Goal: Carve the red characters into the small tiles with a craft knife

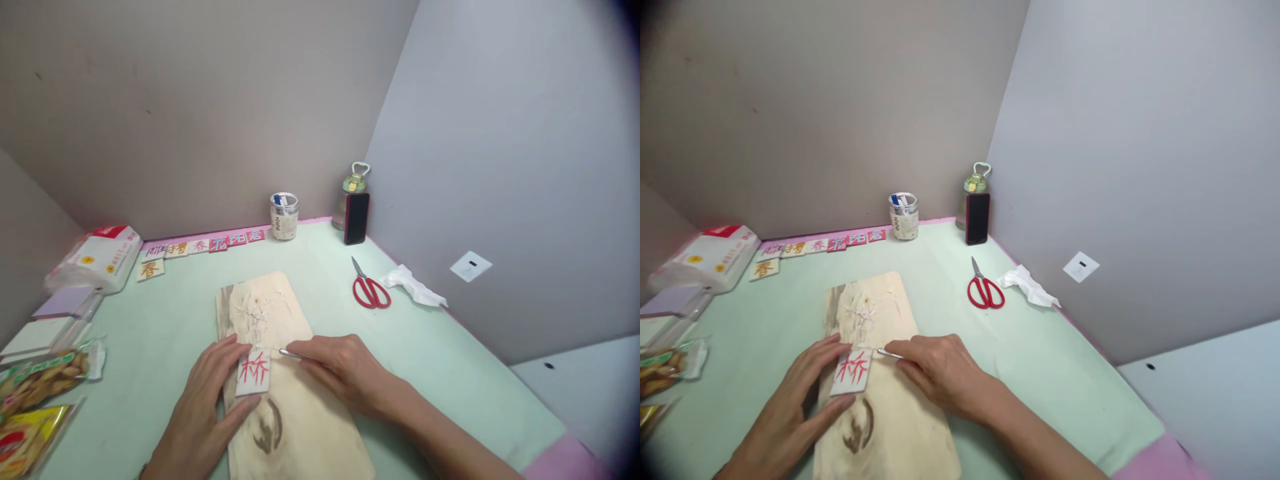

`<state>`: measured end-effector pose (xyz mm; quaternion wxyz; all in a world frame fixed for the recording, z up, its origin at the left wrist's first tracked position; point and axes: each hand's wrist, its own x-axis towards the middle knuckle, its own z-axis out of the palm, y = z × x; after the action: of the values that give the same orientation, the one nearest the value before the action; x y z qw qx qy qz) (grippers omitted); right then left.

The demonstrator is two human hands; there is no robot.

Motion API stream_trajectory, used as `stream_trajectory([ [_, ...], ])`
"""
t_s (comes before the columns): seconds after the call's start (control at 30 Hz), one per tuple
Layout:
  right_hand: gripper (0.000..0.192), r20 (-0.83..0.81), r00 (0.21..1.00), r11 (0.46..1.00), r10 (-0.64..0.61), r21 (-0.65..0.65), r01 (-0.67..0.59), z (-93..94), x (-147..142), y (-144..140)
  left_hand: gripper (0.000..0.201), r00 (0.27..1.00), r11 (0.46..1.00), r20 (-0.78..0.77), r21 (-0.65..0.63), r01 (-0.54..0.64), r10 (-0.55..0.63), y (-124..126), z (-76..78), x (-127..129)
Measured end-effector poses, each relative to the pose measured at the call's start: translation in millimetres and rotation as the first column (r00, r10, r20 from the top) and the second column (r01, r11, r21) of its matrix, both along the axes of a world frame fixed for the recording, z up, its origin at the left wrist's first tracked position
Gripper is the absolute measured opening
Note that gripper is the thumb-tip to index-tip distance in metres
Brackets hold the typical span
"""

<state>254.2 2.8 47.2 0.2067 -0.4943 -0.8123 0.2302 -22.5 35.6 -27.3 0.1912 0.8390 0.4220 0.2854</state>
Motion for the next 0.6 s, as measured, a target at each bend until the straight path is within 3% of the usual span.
stream_trajectory([
  [0.3,0.029,0.133,0.988,0.996,0.078,-0.051,-0.072,7.2,3.2,-0.4,0.047,0.999,0.993,-0.038,0.119,0.011,-0.007,5.8,-5.3,-1.4],
  [0.6,0.023,0.227,0.972,0.998,0.063,0.008,-0.066,4.7,3.1,0.1,0.049,1.0,0.994,-0.013,0.107,0.008,-0.007,9.1,-9.2,-2.5],
])
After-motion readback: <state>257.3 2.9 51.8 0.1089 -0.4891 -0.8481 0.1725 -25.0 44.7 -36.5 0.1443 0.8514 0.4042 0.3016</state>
